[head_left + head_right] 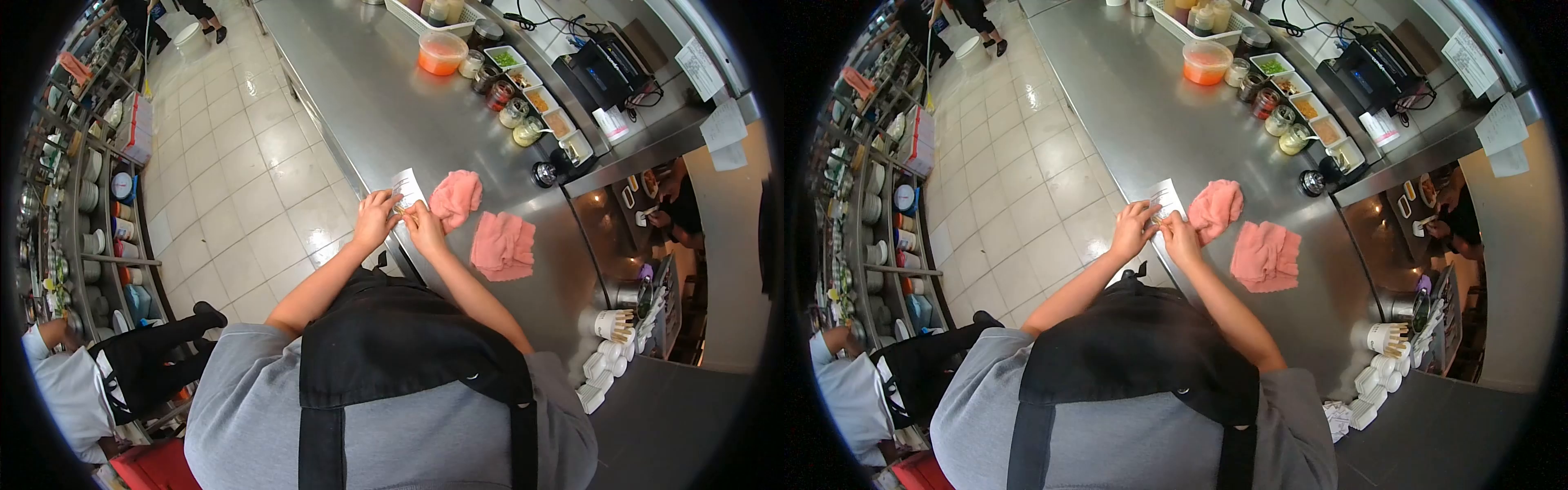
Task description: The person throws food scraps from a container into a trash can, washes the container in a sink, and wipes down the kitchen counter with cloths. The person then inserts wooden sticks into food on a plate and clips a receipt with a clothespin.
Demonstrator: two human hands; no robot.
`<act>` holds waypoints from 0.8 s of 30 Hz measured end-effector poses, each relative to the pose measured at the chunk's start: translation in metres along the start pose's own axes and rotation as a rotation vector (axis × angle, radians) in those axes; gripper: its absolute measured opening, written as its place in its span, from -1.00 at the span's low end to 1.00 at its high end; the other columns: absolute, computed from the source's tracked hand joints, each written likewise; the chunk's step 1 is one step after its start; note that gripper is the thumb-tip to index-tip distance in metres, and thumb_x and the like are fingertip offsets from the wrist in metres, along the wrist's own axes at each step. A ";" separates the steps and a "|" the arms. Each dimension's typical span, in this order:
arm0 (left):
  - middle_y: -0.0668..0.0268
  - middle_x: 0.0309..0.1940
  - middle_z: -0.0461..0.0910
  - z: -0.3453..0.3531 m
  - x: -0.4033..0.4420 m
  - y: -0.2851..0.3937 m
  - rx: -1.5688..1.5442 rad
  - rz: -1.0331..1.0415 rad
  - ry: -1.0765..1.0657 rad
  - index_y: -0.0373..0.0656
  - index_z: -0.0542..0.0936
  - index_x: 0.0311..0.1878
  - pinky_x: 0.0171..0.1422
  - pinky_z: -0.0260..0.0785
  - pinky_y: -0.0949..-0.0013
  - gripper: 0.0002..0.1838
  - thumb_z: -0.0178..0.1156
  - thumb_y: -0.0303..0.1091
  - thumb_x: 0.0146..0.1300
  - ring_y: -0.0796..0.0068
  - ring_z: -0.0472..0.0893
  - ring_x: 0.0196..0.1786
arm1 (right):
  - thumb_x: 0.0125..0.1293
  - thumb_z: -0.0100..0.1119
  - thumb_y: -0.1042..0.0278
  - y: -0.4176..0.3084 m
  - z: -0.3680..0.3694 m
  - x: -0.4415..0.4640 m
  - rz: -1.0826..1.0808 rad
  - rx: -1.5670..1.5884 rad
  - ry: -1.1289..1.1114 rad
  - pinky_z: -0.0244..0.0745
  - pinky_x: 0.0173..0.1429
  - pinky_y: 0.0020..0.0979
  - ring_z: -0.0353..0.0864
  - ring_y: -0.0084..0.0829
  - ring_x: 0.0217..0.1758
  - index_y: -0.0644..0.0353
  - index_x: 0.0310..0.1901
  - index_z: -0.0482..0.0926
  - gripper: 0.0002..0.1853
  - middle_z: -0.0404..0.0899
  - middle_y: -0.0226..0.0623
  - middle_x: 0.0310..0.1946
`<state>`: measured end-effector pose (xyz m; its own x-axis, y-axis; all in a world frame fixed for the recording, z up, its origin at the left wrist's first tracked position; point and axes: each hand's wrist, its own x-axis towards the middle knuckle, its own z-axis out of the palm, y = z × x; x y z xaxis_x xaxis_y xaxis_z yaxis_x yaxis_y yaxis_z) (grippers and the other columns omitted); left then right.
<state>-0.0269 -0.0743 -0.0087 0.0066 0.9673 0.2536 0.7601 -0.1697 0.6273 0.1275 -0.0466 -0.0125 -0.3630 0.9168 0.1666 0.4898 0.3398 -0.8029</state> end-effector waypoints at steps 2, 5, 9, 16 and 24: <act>0.20 0.12 0.44 -0.001 0.000 0.003 0.006 -0.011 -0.011 0.02 0.54 0.11 0.23 0.16 0.10 -0.52 0.30 -0.28 0.05 0.16 0.35 0.21 | 0.21 0.15 0.48 0.005 -0.009 0.004 0.015 -0.116 0.050 0.47 -0.29 -0.20 0.64 -0.09 -0.36 0.28 -0.28 0.41 -0.87 0.59 -0.03 -0.46; 0.22 0.10 0.45 -0.003 0.000 0.005 0.025 -0.022 -0.008 -0.02 0.54 0.10 0.24 0.15 0.11 -0.52 0.31 -0.32 0.02 0.17 0.35 0.21 | 0.22 0.13 0.46 0.015 -0.028 0.009 0.009 -0.168 0.159 0.46 -0.30 -0.14 0.63 -0.04 -0.36 0.27 -0.29 0.42 -0.89 0.59 -0.02 -0.46; 0.24 0.07 0.45 -0.005 0.002 0.007 -0.031 -0.047 -0.025 -0.07 0.54 0.05 0.26 0.14 0.13 -0.54 0.30 -0.40 -0.01 0.18 0.34 0.21 | 0.21 0.15 0.44 0.008 -0.037 0.009 0.067 -0.163 0.113 0.45 -0.24 -0.15 0.59 -0.05 -0.35 0.27 -0.27 0.44 -0.87 0.57 -0.03 -0.45; 0.18 -0.03 0.46 -0.039 0.023 0.043 -0.527 -0.046 0.180 -0.16 0.57 0.00 -0.22 0.49 0.43 -0.58 0.08 -0.68 0.04 0.39 0.55 -0.21 | 0.21 0.15 0.34 -0.046 -0.057 0.017 -0.197 -0.261 0.418 0.19 0.22 -0.14 0.38 -0.07 0.10 0.20 -0.15 0.47 -0.78 0.46 -0.06 -0.06; 0.18 0.35 0.15 -0.034 0.051 0.062 -0.800 -0.039 -0.069 -0.03 0.21 0.37 0.15 0.41 0.29 -0.33 0.18 -0.51 0.19 0.20 0.46 0.21 | 0.27 -0.07 0.56 -0.082 -0.191 0.105 -0.381 -0.316 0.517 0.44 -0.15 -0.21 0.55 -0.13 -0.24 0.34 -0.22 0.49 -0.86 0.49 -0.03 -0.30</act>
<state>-0.0020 -0.0422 0.0681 0.0494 0.9803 0.1910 0.0642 -0.1940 0.9789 0.2003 0.0618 0.1803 -0.1708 0.6778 0.7151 0.6384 0.6290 -0.4437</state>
